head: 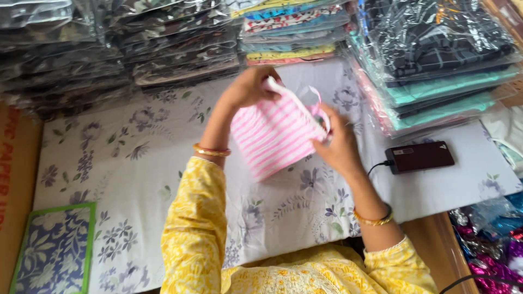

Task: Fold a pink striped garment and a white garment and place them in plastic packaging.

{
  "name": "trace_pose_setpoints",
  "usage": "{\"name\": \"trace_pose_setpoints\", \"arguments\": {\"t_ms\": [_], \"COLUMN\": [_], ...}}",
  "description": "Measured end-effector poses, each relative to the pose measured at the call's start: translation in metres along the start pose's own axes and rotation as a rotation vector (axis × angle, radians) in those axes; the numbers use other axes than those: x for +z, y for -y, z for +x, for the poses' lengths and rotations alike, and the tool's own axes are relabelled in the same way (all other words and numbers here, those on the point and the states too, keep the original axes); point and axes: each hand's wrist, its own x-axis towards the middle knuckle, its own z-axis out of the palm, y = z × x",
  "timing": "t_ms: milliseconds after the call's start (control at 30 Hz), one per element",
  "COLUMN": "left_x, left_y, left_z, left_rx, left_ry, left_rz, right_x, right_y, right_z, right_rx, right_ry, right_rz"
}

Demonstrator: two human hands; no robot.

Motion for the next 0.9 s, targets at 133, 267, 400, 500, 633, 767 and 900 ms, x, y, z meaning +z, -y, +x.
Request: {"name": "trace_pose_setpoints", "arguments": {"t_ms": [133,267,400,500,633,767,900], "left_x": [-0.055,-0.074,-0.068,-0.03,0.022,0.027,0.014], "left_y": [-0.012,-0.022,-0.023,0.009,0.043,0.057,0.032], "left_z": [-0.038,-0.058,-0.09,-0.133,-0.198,-0.224,-0.213], "left_rx": [0.107,-0.019,0.134,0.164,-0.038,-0.03,0.017], "left_ry": [-0.114,-0.344,-0.544,-0.475,-0.284,-0.266,-0.349], "left_rz": [-0.061,0.063,0.2,0.326,0.382,0.337,0.337], "right_x": [-0.014,-0.003,-0.001,0.022,0.066,0.062,0.046], "right_y": [0.031,0.044,0.064,0.048,0.002,-0.008,-0.016], "right_z": [0.053,0.107,0.108,0.062,-0.003,-0.02,0.0], "right_rx": [-0.25,-0.332,-0.659,-0.669,-0.649,-0.68,-0.507], "right_ry": [-0.139,-0.075,-0.265,-0.169,0.15,0.197,-0.045], "right_rz": [-0.145,-0.155,-0.334,-0.405,-0.296,-0.195,0.025]}}
